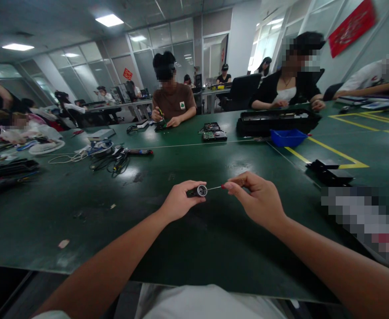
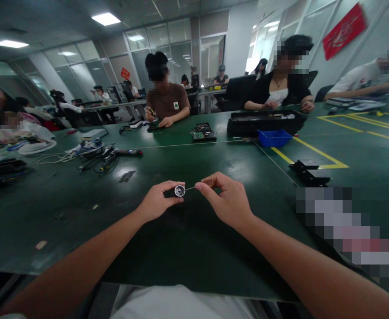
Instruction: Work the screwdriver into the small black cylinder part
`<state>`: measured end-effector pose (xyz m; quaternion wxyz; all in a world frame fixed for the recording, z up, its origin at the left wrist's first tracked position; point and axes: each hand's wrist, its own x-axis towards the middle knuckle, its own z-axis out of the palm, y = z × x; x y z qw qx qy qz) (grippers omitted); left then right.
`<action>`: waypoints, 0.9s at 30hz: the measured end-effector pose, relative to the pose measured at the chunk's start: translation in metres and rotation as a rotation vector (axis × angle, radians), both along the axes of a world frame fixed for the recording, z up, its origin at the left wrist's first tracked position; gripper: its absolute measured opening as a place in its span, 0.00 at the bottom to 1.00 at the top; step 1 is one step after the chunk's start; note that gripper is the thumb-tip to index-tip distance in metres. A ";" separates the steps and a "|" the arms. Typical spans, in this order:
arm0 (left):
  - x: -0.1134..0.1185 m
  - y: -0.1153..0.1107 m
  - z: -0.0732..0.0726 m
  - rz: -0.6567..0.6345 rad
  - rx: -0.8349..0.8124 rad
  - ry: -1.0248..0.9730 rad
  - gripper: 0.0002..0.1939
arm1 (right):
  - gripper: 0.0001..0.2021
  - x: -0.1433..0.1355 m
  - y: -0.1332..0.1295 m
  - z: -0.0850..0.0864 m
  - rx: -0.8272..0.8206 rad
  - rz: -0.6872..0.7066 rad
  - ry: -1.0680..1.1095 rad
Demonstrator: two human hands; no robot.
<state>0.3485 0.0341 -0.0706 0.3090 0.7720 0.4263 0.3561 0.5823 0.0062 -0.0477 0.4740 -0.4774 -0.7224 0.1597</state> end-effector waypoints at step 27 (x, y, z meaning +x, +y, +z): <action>-0.001 0.001 -0.003 -0.019 0.053 0.032 0.22 | 0.13 -0.001 0.005 0.000 -0.100 0.046 -0.033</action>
